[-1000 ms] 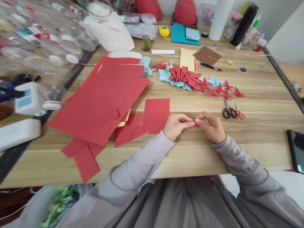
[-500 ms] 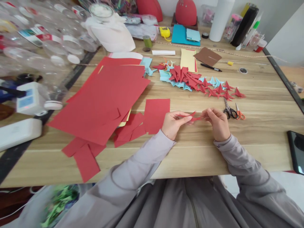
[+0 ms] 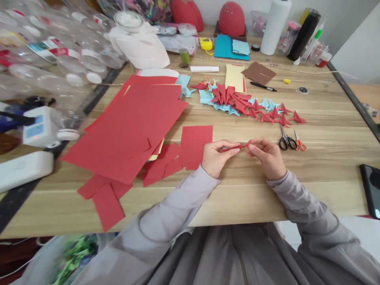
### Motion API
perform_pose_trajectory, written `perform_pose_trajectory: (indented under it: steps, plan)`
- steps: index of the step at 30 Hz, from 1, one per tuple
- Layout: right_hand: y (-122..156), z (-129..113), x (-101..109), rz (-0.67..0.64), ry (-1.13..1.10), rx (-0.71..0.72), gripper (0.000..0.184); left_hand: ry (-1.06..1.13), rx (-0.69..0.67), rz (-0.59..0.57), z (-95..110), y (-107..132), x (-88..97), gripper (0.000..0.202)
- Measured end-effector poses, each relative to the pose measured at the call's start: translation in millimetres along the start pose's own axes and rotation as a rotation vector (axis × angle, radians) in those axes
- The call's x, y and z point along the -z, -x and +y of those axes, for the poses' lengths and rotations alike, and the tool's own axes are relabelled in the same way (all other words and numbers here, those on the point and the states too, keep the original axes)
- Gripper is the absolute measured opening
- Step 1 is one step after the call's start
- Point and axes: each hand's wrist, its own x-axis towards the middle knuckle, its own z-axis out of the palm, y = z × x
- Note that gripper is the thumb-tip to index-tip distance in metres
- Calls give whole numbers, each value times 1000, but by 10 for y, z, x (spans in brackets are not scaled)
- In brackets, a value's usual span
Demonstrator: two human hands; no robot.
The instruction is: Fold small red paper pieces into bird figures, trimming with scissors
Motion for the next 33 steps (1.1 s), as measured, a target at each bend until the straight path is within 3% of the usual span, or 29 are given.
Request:
perform_pose_trajectory:
  steps: [5,11,15,19,33]
  plan:
    - [1,18,-12,-50,29,20,28,-8,0,7,16,17,-15,16]
    - [-16,55,20,-16,-8,3,31,-116,-28,-59,75,37,-29,11]
    - [-9,24,24,27,47,115,32,-81,6,4,56,25,-20,16]
    - [-7,24,20,-9,192,240,25,-77,17,9,53,19,-14,17]
    - [-47,108,82,-15,312,221,28,-123,-13,-32,86,36,-8,11]
